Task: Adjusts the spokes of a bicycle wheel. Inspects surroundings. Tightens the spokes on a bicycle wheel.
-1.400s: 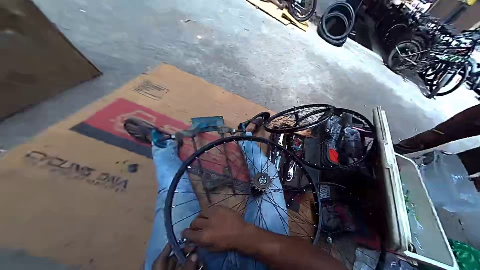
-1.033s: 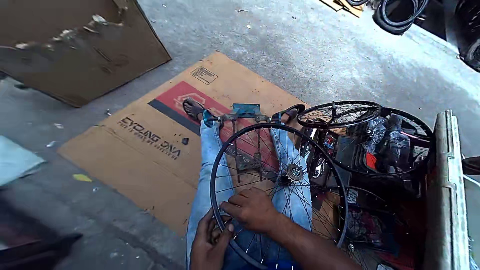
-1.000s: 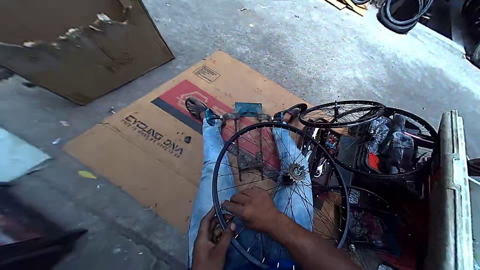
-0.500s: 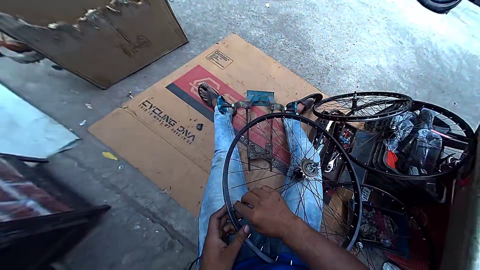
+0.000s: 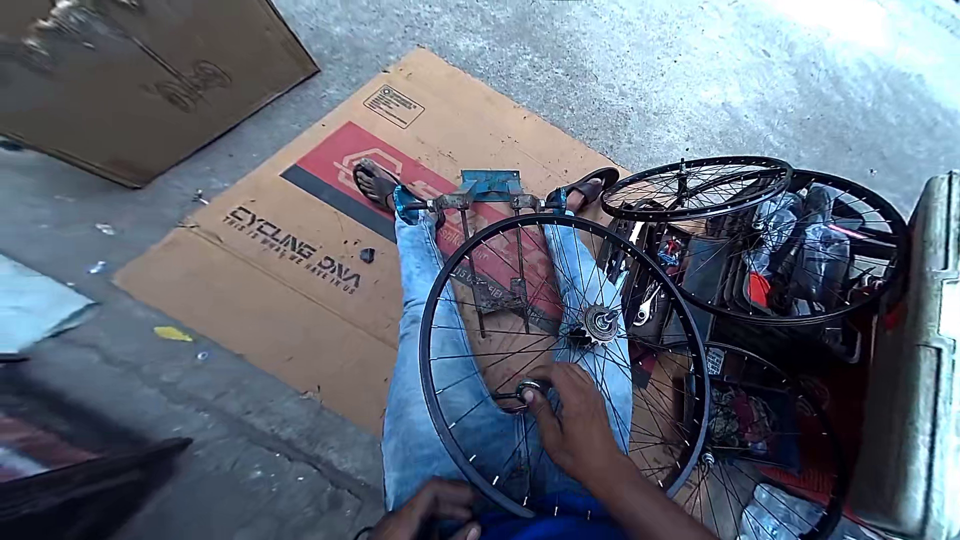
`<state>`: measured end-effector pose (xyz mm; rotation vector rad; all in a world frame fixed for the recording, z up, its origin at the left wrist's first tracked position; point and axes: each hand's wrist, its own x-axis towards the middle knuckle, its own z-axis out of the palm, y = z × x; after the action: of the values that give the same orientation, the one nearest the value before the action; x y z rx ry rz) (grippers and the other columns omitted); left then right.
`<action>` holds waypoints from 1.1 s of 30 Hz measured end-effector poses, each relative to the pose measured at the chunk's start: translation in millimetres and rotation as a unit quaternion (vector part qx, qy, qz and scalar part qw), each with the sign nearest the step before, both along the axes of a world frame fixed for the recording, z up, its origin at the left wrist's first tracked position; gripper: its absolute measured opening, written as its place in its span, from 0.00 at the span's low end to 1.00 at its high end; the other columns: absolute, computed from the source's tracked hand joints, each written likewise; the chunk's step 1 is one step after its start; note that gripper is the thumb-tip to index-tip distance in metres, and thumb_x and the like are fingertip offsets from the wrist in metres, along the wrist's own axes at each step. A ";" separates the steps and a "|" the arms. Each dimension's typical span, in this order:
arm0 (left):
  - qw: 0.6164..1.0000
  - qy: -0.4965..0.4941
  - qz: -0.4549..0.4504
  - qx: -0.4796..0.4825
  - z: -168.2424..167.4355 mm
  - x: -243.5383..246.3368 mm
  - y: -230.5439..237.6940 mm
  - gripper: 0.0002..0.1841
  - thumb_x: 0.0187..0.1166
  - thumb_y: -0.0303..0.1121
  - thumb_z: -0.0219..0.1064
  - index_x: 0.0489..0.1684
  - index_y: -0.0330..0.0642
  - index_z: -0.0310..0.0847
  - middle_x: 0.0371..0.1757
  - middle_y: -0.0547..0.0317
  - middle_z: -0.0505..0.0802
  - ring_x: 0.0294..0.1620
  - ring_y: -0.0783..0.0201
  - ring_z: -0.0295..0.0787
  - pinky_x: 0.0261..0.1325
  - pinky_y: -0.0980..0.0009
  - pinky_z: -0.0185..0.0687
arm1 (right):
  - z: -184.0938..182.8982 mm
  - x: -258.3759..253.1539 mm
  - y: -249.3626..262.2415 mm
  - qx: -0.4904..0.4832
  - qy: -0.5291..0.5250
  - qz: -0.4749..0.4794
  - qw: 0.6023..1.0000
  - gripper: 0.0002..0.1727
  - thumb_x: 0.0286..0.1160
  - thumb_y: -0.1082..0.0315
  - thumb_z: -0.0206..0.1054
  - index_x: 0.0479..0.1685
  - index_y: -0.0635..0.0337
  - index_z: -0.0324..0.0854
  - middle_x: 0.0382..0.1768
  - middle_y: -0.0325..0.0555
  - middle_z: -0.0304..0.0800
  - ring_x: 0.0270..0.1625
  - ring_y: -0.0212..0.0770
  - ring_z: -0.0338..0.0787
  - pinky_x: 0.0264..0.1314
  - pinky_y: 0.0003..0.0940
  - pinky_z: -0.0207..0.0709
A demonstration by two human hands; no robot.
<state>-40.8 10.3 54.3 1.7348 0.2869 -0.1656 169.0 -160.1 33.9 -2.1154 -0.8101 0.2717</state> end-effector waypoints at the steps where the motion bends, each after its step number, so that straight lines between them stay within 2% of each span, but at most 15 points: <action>1: 0.998 0.011 -0.054 0.019 4.5 -2.3 8.4 0.15 0.80 0.37 0.72 0.47 0.30 0.86 0.57 0.44 0.93 0.60 0.54 0.92 0.66 0.51 0.85 | -5.1 -3.1 -9.9 -0.004 0.011 0.008 1.000 0.14 0.86 0.55 0.62 0.52 0.51 0.90 0.49 0.34 0.94 0.61 0.35 0.90 0.74 0.43 0.80; 3: 0.995 0.022 -0.012 0.098 5.1 0.4 24.5 0.22 0.80 0.48 0.71 0.53 0.34 0.88 0.62 0.44 0.91 0.65 0.53 0.89 0.68 0.50 0.84 | -11.6 -9.8 -24.3 -0.004 0.000 0.053 0.999 0.15 0.88 0.56 0.60 0.51 0.53 0.90 0.50 0.37 0.95 0.68 0.37 0.89 0.87 0.46 0.71; 6: 0.964 0.043 0.239 0.108 -23.2 55.4 65.9 0.49 0.77 0.66 0.60 0.88 0.36 0.54 0.79 0.43 0.79 0.70 0.52 0.85 0.65 0.51 0.86 | -15.6 -11.3 -33.1 -0.023 -0.021 0.121 0.992 0.16 0.89 0.54 0.59 0.52 0.53 0.90 0.53 0.38 0.95 0.76 0.40 0.84 0.91 0.47 0.65; 8: 0.944 0.094 0.317 0.021 -34.2 116.5 95.6 0.49 0.81 0.61 0.60 0.95 0.44 0.37 0.78 0.40 0.79 0.70 0.46 0.85 0.66 0.46 0.83 | -13.9 -9.8 -32.2 -0.032 -0.020 0.131 0.991 0.18 0.90 0.53 0.58 0.53 0.52 0.90 0.53 0.37 0.95 0.72 0.37 0.87 0.89 0.44 0.68; 10: 0.942 0.163 0.293 -0.001 -40.4 173.5 108.1 0.46 0.84 0.56 0.63 0.95 0.44 0.39 0.72 0.35 0.83 0.61 0.41 0.88 0.59 0.44 0.85 | -10.7 -8.0 -31.1 -0.002 -0.010 0.096 0.995 0.17 0.89 0.53 0.59 0.53 0.52 0.90 0.51 0.37 0.95 0.66 0.38 0.89 0.82 0.44 0.75; 11: 0.945 0.196 0.263 0.011 -43.6 193.2 111.3 0.43 0.85 0.54 0.64 0.93 0.42 0.46 0.69 0.33 0.83 0.55 0.41 0.89 0.54 0.44 0.86 | -8.9 -9.0 -30.6 0.026 0.005 0.050 0.998 0.16 0.88 0.54 0.60 0.52 0.53 0.90 0.50 0.38 0.95 0.66 0.39 0.89 0.81 0.46 0.77; 13: 0.945 0.213 0.242 0.059 -54.9 202.6 110.2 0.28 0.87 0.48 0.64 0.79 0.41 0.68 0.48 0.42 0.86 0.30 0.53 0.80 0.31 0.55 0.78 | -3.9 -11.7 -32.0 0.094 0.090 -0.091 0.987 0.13 0.82 0.60 0.64 0.50 0.57 0.90 0.47 0.40 0.94 0.62 0.39 0.89 0.72 0.42 0.82; 14: 0.944 0.201 0.253 0.069 -58.1 198.0 108.1 0.23 0.88 0.46 0.62 0.75 0.42 0.74 0.41 0.47 0.86 0.21 0.59 0.73 0.23 0.62 0.72 | -0.9 -7.6 -30.4 0.136 0.155 -0.170 0.964 0.12 0.78 0.65 0.65 0.49 0.62 0.89 0.44 0.43 0.93 0.55 0.38 0.91 0.63 0.38 0.85; 17: 0.935 0.157 0.309 0.078 -45.9 170.6 88.5 0.21 0.91 0.41 0.58 0.78 0.43 0.73 0.35 0.49 0.84 0.17 0.61 0.70 0.20 0.63 0.71 | 8.1 10.6 -19.0 0.230 0.289 -0.316 0.874 0.07 0.80 0.76 0.62 0.47 0.67 0.85 0.36 0.47 0.90 0.41 0.37 0.89 0.51 0.33 0.84; 19: 0.921 0.131 0.360 0.071 -34.5 139.5 62.0 0.23 0.91 0.39 0.57 0.83 0.43 0.68 0.37 0.47 0.84 0.17 0.60 0.71 0.20 0.61 0.72 | 10.0 22.4 -19.6 0.196 0.306 -0.279 0.889 0.07 0.80 0.76 0.63 0.47 0.66 0.85 0.34 0.47 0.90 0.40 0.38 0.89 0.51 0.35 0.84; 22: 0.889 0.068 0.449 0.063 -28.8 96.9 27.4 0.25 0.88 0.36 0.58 0.83 0.41 0.67 0.39 0.49 0.85 0.18 0.60 0.74 0.20 0.61 0.74 | -11.9 54.3 -35.5 -0.023 0.248 -0.051 0.967 0.11 0.79 0.59 0.66 0.50 0.54 0.88 0.33 0.37 0.92 0.38 0.35 0.91 0.48 0.41 0.86; 24: 0.863 0.015 0.503 0.047 -22.5 78.8 10.4 0.27 0.85 0.35 0.59 0.83 0.37 0.65 0.39 0.52 0.85 0.16 0.65 0.73 0.17 0.67 0.72 | -23.4 69.5 -40.2 -0.058 0.257 0.064 0.963 0.14 0.80 0.55 0.65 0.52 0.54 0.87 0.31 0.36 0.89 0.35 0.36 0.88 0.43 0.41 0.85; 28: 0.831 -0.049 0.553 0.016 -7.1 61.3 -1.6 0.32 0.83 0.35 0.58 0.87 0.34 0.57 0.41 0.56 0.84 0.14 0.70 0.72 0.14 0.74 0.72 | -5.6 78.1 -29.6 0.107 0.321 0.087 0.937 0.10 0.81 0.67 0.65 0.51 0.64 0.85 0.31 0.41 0.89 0.28 0.33 0.86 0.30 0.29 0.82; 31: 0.818 -0.132 0.560 0.012 0.6 58.9 -3.7 0.32 0.84 0.30 0.57 0.85 0.26 0.50 0.36 0.60 0.82 0.12 0.72 0.73 0.13 0.77 0.76 | 11.6 86.5 -20.8 0.237 0.288 0.096 0.923 0.12 0.81 0.60 0.68 0.50 0.59 0.87 0.28 0.37 0.87 0.22 0.24 0.77 0.21 0.19 0.70; 33: 0.824 -0.178 0.537 0.023 9.0 56.3 -9.6 0.33 0.85 0.29 0.56 0.84 0.23 0.42 0.35 0.64 0.80 0.15 0.73 0.74 0.17 0.77 0.79 | 24.7 94.9 -17.2 0.308 0.259 0.099 0.910 0.12 0.80 0.54 0.71 0.49 0.52 0.90 0.28 0.31 0.87 0.24 0.19 0.77 0.25 0.15 0.70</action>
<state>15.5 0.7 63.3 1.3752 0.9393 0.9856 263.9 -177.4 58.6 -1.2823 -0.6715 0.5734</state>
